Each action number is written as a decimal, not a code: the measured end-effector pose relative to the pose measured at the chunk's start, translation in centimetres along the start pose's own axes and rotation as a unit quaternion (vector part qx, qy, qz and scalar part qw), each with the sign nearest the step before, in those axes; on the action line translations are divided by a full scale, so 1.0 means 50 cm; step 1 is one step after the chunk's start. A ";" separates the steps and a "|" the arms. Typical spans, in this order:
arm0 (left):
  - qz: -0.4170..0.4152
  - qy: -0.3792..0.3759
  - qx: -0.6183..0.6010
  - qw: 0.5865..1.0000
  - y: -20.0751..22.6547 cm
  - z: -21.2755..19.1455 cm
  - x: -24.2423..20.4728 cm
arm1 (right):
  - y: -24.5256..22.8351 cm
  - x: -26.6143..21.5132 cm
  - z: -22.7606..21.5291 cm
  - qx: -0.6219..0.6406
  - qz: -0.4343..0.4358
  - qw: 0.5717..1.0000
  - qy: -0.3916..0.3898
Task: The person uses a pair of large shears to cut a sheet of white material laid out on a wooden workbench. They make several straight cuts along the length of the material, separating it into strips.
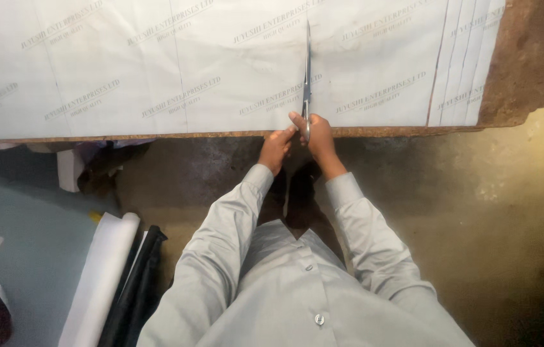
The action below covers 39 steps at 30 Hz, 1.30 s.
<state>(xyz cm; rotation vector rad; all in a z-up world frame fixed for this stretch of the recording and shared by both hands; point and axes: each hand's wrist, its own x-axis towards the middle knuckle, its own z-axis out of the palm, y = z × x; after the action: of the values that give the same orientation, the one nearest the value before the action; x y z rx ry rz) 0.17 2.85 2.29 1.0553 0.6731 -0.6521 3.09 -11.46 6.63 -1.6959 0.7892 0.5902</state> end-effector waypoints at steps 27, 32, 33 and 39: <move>0.027 -0.049 -0.008 0.998 -0.005 -0.004 0.012 | -0.123 0.082 -0.012 -0.070 -0.005 0.998 0.005; 0.031 -0.048 0.023 0.998 0.008 -0.004 0.006 | -0.156 0.147 -0.019 -0.025 -0.032 0.999 0.004; 0.029 -0.048 0.027 0.998 0.016 -0.002 -0.001 | -0.171 0.151 -0.020 -0.007 -0.035 0.999 -0.001; 0.019 -0.049 0.024 0.998 -0.005 -0.012 0.013 | -0.154 0.183 -0.017 -0.024 -0.037 0.999 0.005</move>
<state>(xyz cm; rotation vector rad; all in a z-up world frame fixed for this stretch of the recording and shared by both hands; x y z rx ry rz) 0.28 3.24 1.48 1.0712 0.5540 -0.6844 14.87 -12.92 5.01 -1.7659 0.7203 0.5538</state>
